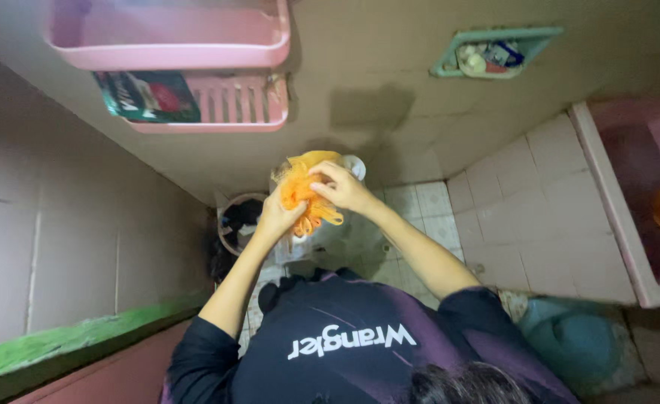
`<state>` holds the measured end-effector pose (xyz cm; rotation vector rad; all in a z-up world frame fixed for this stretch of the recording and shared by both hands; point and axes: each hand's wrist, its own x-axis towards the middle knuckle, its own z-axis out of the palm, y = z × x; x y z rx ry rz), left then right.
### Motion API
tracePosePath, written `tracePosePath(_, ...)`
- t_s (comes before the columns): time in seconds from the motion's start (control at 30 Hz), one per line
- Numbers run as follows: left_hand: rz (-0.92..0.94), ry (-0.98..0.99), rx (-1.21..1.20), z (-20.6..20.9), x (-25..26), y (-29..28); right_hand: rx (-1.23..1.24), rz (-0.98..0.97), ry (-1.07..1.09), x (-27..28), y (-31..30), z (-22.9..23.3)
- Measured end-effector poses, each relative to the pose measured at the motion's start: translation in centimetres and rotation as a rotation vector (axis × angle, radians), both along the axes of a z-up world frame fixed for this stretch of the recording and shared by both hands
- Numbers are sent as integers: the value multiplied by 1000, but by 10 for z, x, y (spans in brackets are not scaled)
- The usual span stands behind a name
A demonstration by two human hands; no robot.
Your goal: The person repeatedly moves bathroom supplies between a wall-mounted pink shelf and a clear plastic basket on the floor. They handle items such as a loofah, a cloth, a toothbrush, and small containers, placing them into the shelf and then removing them again in a repetitive cycle.
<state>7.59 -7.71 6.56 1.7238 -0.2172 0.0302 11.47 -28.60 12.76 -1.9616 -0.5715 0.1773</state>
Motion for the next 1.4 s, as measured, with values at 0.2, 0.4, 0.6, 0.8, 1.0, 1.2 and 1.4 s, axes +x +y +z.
tracePosePath(0.2, -69, 158, -350, 53, -3, 7, -238, 205, -501, -51, 2, 88)
tracePosePath(0.4, -262, -67, -531, 154, -35, 35, 5, 50, -464, -34, 25, 142)
tracePosePath(0.6, -93, -488, -297, 231, -46, 81, 626, 291, -126, 40, 59, 202)
tracePosePath(0.8, 260, -955, 661, 256, -8, 119, 1006, 366, 160, 160, 139, 195)
tracePosePath(1.0, 392, -974, 1026, 272, 57, 148, 712, 5, 193, 238, 184, 167)
tracePosePath(1.2, 357, -914, 988, 280, 92, 169, -238, -311, -684, 157, 164, 210)
tracePosePath(1.4, 343, -845, 709, 272, 78, 181, -417, -97, -932, 98, 178, 234)
